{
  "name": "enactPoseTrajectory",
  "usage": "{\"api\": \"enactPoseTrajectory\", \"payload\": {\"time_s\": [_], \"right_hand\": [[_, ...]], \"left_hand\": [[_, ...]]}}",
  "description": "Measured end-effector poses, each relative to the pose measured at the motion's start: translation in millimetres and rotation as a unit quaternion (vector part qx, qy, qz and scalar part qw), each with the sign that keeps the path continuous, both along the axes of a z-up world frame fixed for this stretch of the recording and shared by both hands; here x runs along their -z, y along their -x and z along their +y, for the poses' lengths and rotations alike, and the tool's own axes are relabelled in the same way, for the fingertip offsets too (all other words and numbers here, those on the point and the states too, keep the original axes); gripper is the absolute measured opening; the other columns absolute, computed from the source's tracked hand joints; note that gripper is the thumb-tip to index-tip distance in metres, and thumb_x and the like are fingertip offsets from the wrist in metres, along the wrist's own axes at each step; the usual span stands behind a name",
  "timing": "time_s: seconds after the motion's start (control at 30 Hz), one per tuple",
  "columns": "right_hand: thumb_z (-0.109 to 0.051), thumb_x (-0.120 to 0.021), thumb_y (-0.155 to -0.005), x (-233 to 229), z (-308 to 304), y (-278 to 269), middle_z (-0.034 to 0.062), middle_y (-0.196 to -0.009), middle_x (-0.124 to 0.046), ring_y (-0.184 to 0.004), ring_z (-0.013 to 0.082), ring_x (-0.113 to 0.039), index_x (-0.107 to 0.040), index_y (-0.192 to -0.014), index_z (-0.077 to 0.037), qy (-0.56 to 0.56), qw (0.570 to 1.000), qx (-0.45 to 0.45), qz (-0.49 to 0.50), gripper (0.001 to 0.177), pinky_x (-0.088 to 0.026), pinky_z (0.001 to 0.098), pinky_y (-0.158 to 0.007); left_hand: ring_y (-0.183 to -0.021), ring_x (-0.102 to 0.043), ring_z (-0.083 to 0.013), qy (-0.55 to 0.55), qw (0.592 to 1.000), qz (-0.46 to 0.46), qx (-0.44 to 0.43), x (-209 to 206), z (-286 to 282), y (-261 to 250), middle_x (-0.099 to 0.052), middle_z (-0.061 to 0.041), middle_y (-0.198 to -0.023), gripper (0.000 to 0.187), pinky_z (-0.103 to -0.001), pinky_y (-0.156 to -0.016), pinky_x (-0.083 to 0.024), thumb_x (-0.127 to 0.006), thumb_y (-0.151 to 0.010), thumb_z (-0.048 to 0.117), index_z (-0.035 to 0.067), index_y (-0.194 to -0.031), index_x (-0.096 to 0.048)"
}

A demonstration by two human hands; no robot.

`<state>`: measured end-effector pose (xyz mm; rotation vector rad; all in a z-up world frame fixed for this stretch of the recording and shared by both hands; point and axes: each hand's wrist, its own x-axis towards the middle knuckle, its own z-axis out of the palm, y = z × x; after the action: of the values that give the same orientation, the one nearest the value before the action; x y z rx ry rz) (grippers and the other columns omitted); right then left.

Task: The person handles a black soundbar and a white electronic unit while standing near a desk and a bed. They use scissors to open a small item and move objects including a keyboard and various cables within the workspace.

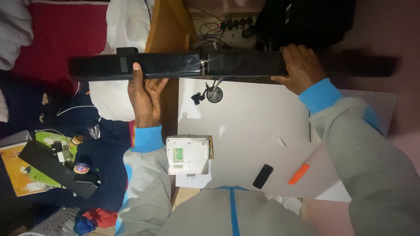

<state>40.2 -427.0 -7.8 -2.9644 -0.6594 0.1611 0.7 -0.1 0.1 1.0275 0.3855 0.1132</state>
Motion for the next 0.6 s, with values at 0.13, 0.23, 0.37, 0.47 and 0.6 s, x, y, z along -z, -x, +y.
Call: {"api": "enactPoseTrajectory", "payload": {"time_s": [0.13,0.23,0.37,0.47,0.6], "right_hand": [[-0.045,-0.089,-0.076,1.9,1.4,1.7,0.0198,-0.118,-0.062,-0.109,0.0333,-0.059,-0.059,-0.132,0.007,0.021,1.000,-0.004,0.004,0.083,-0.047,0.0452,-0.098],[-0.043,-0.089,-0.075,4.0,0.0,1.6,0.0188,-0.119,-0.063,-0.112,0.0330,-0.059,-0.060,-0.133,0.007,-0.004,1.000,-0.013,-0.016,0.082,-0.047,0.0449,-0.102],[-0.042,-0.090,-0.074,4.0,1.8,-0.1,0.0194,-0.119,-0.063,-0.113,0.0344,-0.059,-0.061,-0.130,0.005,0.002,1.000,-0.007,-0.004,0.079,-0.047,0.0454,-0.101],[-0.040,-0.090,-0.076,4.8,2.6,1.0,0.0192,-0.117,-0.063,-0.113,0.0341,-0.059,-0.061,-0.130,0.004,0.010,1.000,0.003,0.014,0.076,-0.046,0.0465,-0.103],[-0.036,-0.090,-0.076,3.4,2.1,4.6,0.0198,-0.122,-0.063,-0.115,0.0344,-0.059,-0.060,-0.134,0.006,-0.011,0.999,-0.028,-0.034,0.078,-0.046,0.0465,-0.105]], "left_hand": [[-0.111,-0.074,-0.0312,-0.007,1.000,0.004,-0.001,-2.2,-1.8,0.2,-0.070,-0.020,-0.116,0.057,-0.046,-0.094,-0.067,-0.069,-0.098,0.043,-0.005,-0.126,-0.056],[-0.112,-0.073,-0.0285,-0.014,1.000,-0.016,0.002,-3.7,-5.0,0.8,-0.069,-0.017,-0.116,0.054,-0.045,-0.089,-0.062,-0.069,-0.096,0.041,0.000,-0.127,-0.054],[-0.109,-0.075,-0.0274,-0.001,1.000,-0.003,0.006,-5.2,-3.8,-0.9,-0.071,-0.018,-0.115,0.050,-0.042,-0.090,-0.067,-0.069,-0.100,0.040,-0.003,-0.123,-0.058],[-0.105,-0.076,-0.0265,-0.010,1.000,-0.003,0.009,-3.4,-4.0,0.2,-0.071,-0.018,-0.113,0.050,-0.041,-0.089,-0.067,-0.069,-0.101,0.038,-0.005,-0.123,-0.058],[-0.095,-0.077,-0.0218,-0.087,0.996,0.017,-0.032,3.8,-5.8,0.0,-0.070,-0.012,-0.109,0.055,-0.040,-0.081,-0.068,-0.072,-0.094,0.036,0.002,-0.129,-0.048]]}}
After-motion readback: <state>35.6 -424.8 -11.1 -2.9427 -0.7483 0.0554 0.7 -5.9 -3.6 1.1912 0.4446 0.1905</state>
